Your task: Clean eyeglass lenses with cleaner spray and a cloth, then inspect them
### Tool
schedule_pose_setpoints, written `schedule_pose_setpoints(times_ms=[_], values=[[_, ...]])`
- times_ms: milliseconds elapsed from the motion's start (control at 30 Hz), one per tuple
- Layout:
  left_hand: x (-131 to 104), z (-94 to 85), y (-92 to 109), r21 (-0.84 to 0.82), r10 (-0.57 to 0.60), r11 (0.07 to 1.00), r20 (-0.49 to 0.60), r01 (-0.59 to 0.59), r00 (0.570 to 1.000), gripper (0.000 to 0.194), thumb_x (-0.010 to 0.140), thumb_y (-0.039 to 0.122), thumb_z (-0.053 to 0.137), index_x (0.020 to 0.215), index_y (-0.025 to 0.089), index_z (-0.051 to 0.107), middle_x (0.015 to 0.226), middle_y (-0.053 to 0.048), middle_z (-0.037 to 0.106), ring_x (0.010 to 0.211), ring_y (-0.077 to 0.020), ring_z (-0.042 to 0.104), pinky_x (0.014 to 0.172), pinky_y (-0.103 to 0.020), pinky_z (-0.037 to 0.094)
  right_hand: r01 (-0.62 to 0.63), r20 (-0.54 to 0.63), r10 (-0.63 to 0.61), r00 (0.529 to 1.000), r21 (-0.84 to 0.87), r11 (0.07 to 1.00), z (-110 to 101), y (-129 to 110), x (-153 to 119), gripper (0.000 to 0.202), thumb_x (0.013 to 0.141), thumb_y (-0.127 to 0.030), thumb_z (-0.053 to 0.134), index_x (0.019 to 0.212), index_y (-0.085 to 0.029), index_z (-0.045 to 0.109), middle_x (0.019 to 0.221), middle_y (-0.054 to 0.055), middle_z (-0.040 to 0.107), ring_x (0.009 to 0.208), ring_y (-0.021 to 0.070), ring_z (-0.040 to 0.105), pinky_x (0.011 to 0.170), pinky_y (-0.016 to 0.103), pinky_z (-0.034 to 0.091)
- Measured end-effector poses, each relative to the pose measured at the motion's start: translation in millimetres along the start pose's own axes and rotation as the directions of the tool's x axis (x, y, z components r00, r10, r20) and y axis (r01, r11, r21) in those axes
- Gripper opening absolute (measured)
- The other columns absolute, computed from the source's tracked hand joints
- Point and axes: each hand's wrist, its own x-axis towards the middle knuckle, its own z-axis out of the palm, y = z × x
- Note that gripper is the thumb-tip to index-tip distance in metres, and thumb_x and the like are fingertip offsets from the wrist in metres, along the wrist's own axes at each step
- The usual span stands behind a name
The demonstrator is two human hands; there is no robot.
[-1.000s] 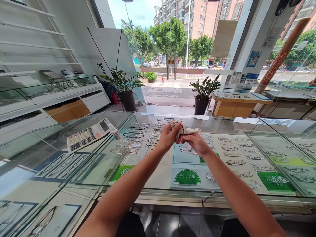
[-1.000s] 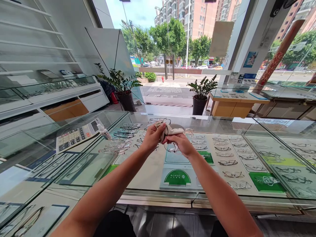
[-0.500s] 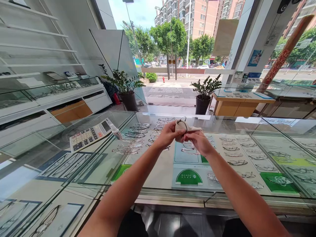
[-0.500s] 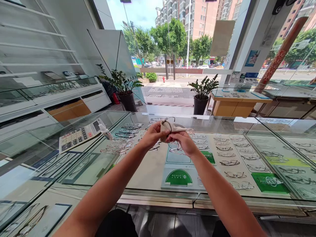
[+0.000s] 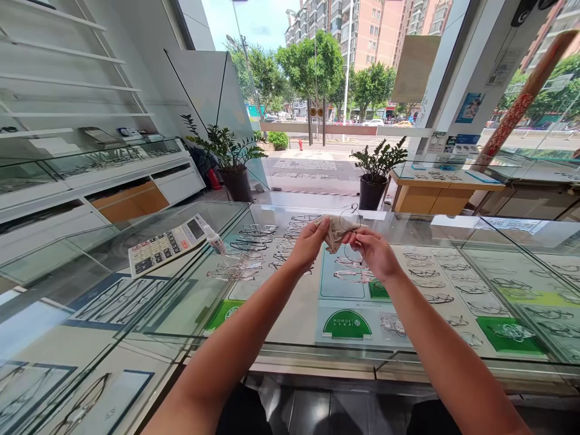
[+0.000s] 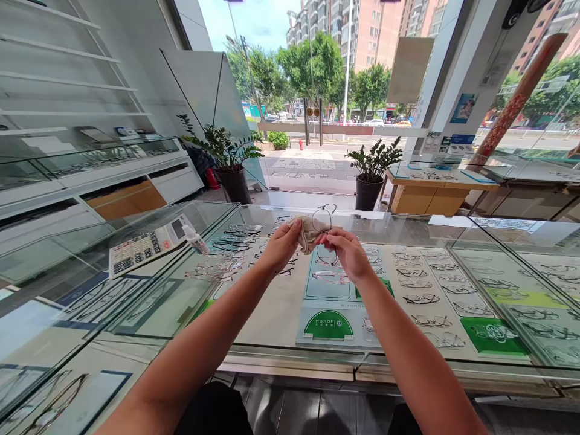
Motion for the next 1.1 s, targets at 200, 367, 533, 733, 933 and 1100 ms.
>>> schedule_pose_setpoints(times_ms=[200,367,533,733,933,1100], values=[[-1,-2.5,-2,0.105,-0.024,0.994,0.038,0.020,0.999,0.061,0.091,0.074,0.073,0.098,0.013,0.076,0.085,-0.004,0.071,0.080,-0.0160,0.061,0.079,-0.029,0.050,0.162,-0.170,-0.163,0.972,-0.021,0.987,-12,-9,4,0.010,0.083,-0.033,0.077,0.081,-0.028,0.086,0.107,0.007,0.070,0.119,0.0270,0.060,0.096,0.037,0.048],[-10,4.9,7,0.202,-0.094,0.978,0.184,0.056,0.978,0.063,0.094,0.075,0.067,0.090,0.013,0.071,0.080,-0.003,0.066,0.077,-0.0160,0.057,0.076,-0.029,0.046,0.122,-0.104,-0.120,0.987,0.011,0.993,-12,-6,4,0.016,0.083,-0.043,0.083,0.084,-0.028,0.088,0.118,0.007,0.072,0.129,0.0291,0.059,0.104,0.038,0.050],[-16,10.6,11,0.248,-0.102,0.968,0.260,0.036,0.960,0.061,0.096,0.074,0.065,0.093,0.013,0.074,0.083,-0.004,0.067,0.080,-0.0166,0.057,0.077,-0.029,0.046,0.020,-0.084,-0.014,0.996,0.067,0.998,-7,-1,3,0.026,0.079,-0.053,0.090,0.090,-0.030,0.088,0.121,0.005,0.079,0.124,0.0287,0.064,0.101,0.038,0.054],[-19,17.8,8,0.213,-0.097,0.976,0.241,0.045,0.966,0.062,0.095,0.074,0.068,0.105,0.015,0.081,0.093,-0.008,0.075,0.092,-0.0203,0.064,0.083,-0.030,0.051,-0.044,-0.032,0.048,0.998,0.125,0.991,-3,5,2,0.027,0.080,-0.052,0.092,0.092,-0.028,0.089,0.117,0.005,0.083,0.110,0.0236,0.071,0.090,0.033,0.056],[-19,17.8,2,0.176,-0.078,0.984,0.212,0.040,0.974,0.057,0.091,0.072,0.074,0.103,0.017,0.082,0.094,-0.008,0.077,0.096,-0.0209,0.068,0.086,-0.030,0.052,-0.056,-0.026,0.060,0.998,0.135,0.989,-2,7,2,0.028,0.080,-0.051,0.092,0.093,-0.027,0.088,0.108,0.005,0.084,0.097,0.0226,0.073,0.080,0.033,0.057],[-18,14.3,2,0.167,-0.081,0.985,0.272,0.036,0.959,0.053,0.093,0.068,0.075,0.091,0.016,0.077,0.083,-0.005,0.069,0.083,-0.0167,0.061,0.080,-0.028,0.050,-0.063,-0.003,0.065,0.998,0.165,0.984,-4,7,2,0.025,0.081,-0.049,0.092,0.091,-0.026,0.088,0.117,0.006,0.084,0.102,0.0238,0.074,0.084,0.034,0.058]])
